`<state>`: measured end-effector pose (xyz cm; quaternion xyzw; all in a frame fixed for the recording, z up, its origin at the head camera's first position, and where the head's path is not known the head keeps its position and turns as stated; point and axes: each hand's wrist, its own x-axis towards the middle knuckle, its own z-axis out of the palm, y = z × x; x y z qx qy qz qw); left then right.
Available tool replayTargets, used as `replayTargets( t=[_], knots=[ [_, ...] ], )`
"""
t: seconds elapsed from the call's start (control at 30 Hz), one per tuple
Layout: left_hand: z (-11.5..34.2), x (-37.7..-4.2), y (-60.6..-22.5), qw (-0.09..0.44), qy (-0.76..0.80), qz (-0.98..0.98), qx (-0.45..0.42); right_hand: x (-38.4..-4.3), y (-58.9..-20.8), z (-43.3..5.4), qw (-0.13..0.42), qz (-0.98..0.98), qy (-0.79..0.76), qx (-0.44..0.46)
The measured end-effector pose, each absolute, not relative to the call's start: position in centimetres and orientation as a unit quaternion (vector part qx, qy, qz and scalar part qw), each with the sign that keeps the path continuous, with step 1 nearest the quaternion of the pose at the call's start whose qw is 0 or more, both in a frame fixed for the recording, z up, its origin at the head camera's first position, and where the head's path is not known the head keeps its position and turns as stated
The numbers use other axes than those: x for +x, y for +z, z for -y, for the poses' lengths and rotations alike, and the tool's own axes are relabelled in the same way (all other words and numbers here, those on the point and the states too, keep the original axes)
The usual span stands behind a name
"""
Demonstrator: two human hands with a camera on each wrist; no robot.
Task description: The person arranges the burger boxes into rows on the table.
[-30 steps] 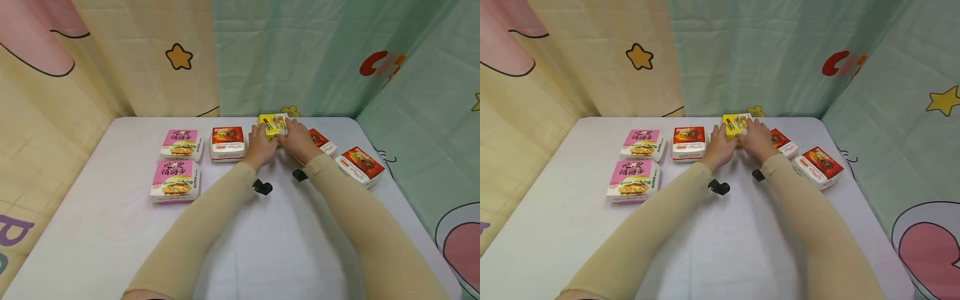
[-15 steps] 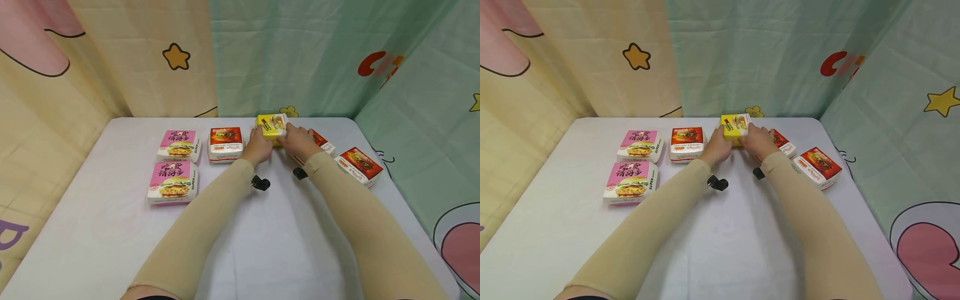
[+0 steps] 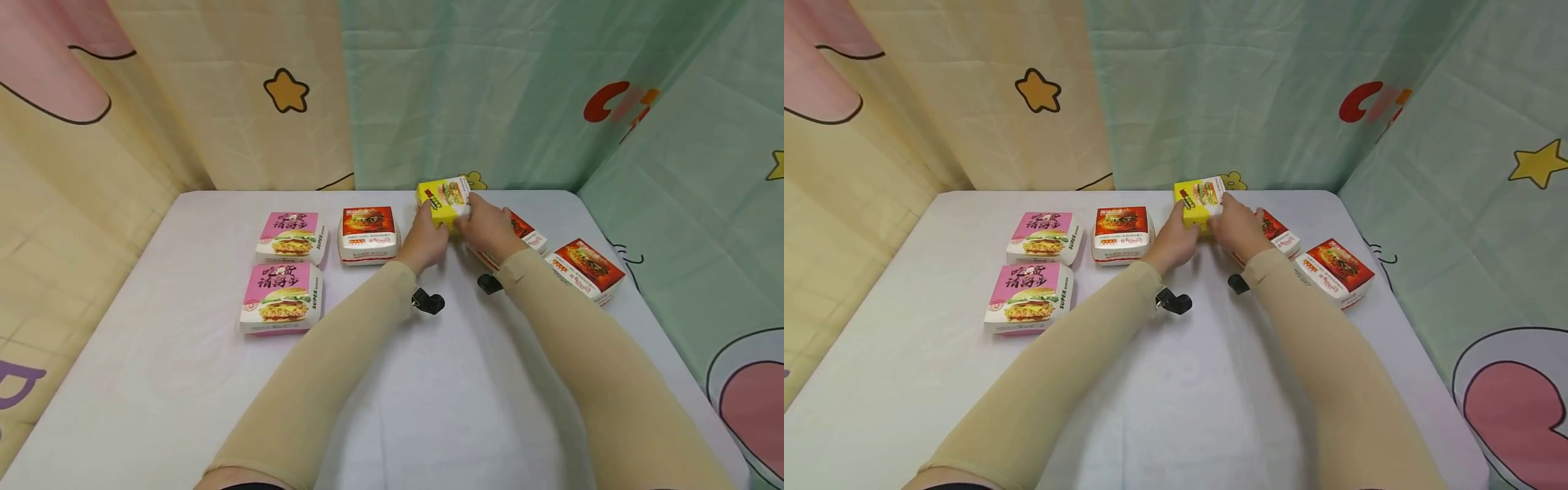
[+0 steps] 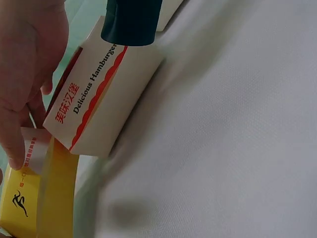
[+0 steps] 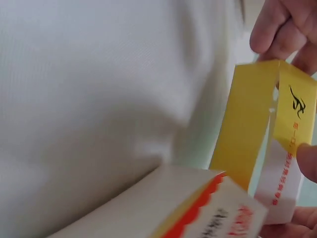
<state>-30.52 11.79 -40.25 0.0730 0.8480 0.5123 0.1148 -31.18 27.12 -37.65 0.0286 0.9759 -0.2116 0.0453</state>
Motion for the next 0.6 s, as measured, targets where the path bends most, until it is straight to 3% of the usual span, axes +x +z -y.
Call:
replayTargets(
  t=[0.33, 0.6],
  knots=[
    [-11.0, -28.3, -38.3, 0.051, 0.538, -0.835, 0.102, -28.1, -35.2, -26.2, 0.002, -0.959, -0.282, 0.020],
    [-8.2, -23.4, -36.4, 0.057, 0.542, -0.824, 0.153, -23.1, -33.7, -25.5, -0.044, -0.957, -0.286, -0.018]
  ],
)
